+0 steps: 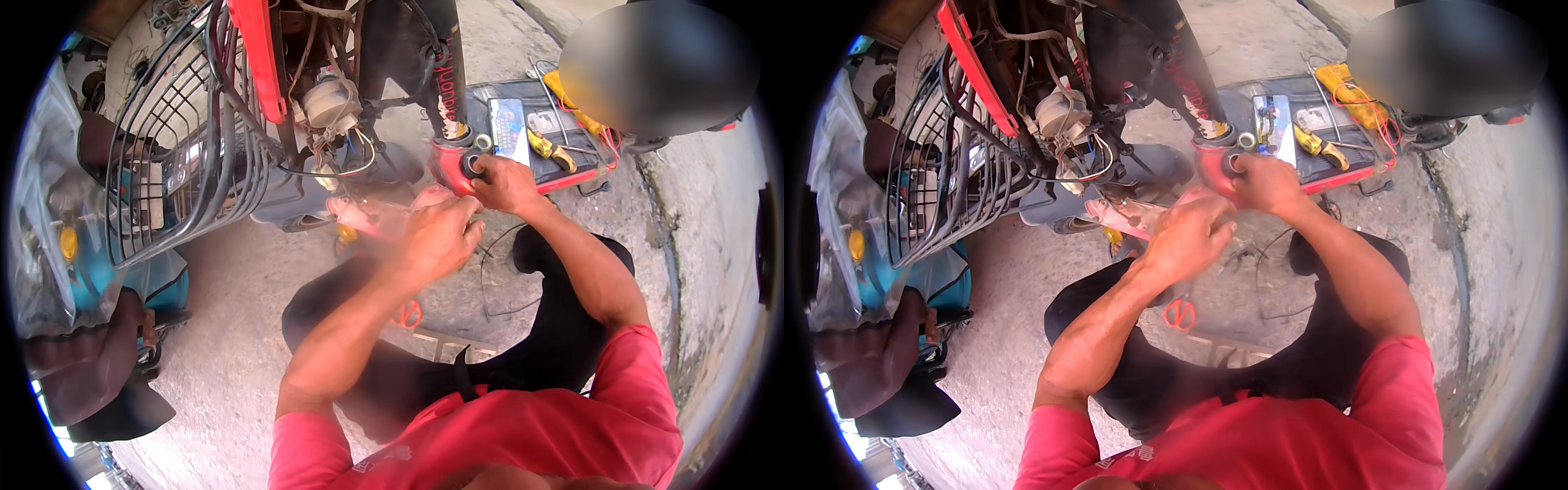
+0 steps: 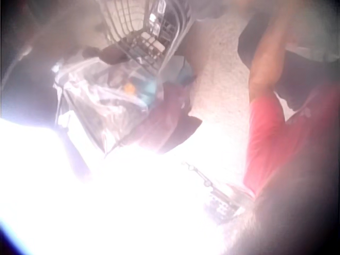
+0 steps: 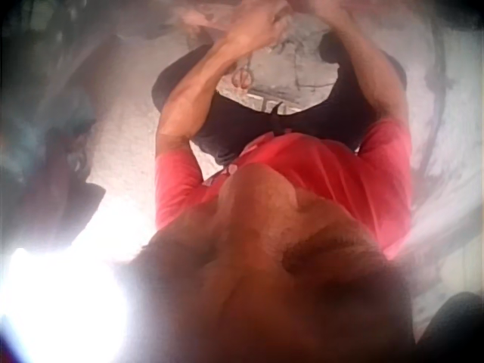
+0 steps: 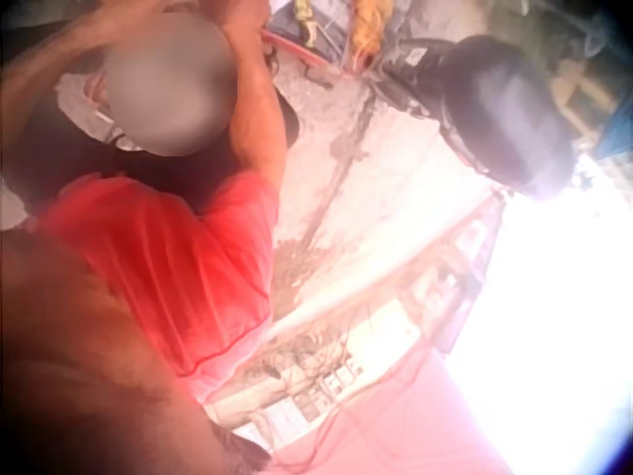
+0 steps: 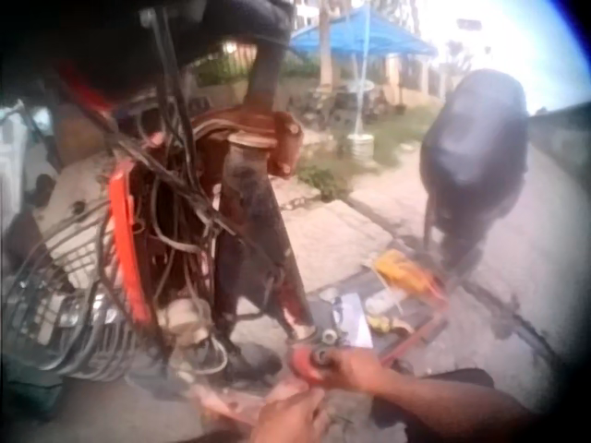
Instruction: The person repairs the wiring on a bicycle. They twist exposed wires together by hand, wrap the connection with electrical tape, and cut the tape using scissors.
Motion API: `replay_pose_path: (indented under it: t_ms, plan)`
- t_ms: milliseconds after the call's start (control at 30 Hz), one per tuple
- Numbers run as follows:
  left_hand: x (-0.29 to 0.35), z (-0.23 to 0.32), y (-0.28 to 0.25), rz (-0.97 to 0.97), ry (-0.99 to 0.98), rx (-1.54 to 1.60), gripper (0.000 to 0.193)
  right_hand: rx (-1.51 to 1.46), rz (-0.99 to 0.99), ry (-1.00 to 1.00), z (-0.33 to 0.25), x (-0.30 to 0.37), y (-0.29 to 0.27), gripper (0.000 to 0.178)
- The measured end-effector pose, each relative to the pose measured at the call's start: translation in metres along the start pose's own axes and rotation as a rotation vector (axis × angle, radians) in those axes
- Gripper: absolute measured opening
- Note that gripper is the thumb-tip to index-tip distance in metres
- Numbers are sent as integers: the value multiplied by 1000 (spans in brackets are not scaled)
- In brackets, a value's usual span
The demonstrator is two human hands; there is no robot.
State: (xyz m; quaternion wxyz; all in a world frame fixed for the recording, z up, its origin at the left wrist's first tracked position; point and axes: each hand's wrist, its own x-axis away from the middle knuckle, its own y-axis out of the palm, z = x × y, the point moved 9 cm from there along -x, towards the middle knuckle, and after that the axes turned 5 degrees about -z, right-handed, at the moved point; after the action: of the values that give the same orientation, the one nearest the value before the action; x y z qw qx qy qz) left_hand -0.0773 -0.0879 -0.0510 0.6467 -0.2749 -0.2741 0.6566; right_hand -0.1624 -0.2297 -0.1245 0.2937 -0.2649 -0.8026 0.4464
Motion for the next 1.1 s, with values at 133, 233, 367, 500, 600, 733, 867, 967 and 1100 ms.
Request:
replay_pose_path:
  t_ms: [133,233,367,500,600,733,867,967,1100]
  plan:
    - [5,-11,-11,12,-99,114,31,-146,-162,18,-14,2,-2,39]
    - [12,-3,-31,105,-87,188,36,-560,-332,-116,-28,10,17,36]
    - [15,-5,-29,28,-36,271,42,-913,-645,-122,-55,40,13,32]
    - [18,-6,-27,-39,-75,431,36,-1015,-712,-136,-52,46,15,28]
    - [22,-16,-24,-71,-259,574,33,-1165,-673,-130,-49,47,5,29]
    - [24,-31,-20,-15,-288,863,32,-1221,-517,-140,-44,42,-27,30]
    - [30,-29,-27,77,-289,932,32,-1182,-427,-150,-31,41,-37,24]
    - [32,-26,-40,189,-238,721,33,-1122,-399,-159,-40,47,-35,20]
    - [34,-17,-51,285,-111,287,31,-1052,-358,-124,-47,51,-28,19]
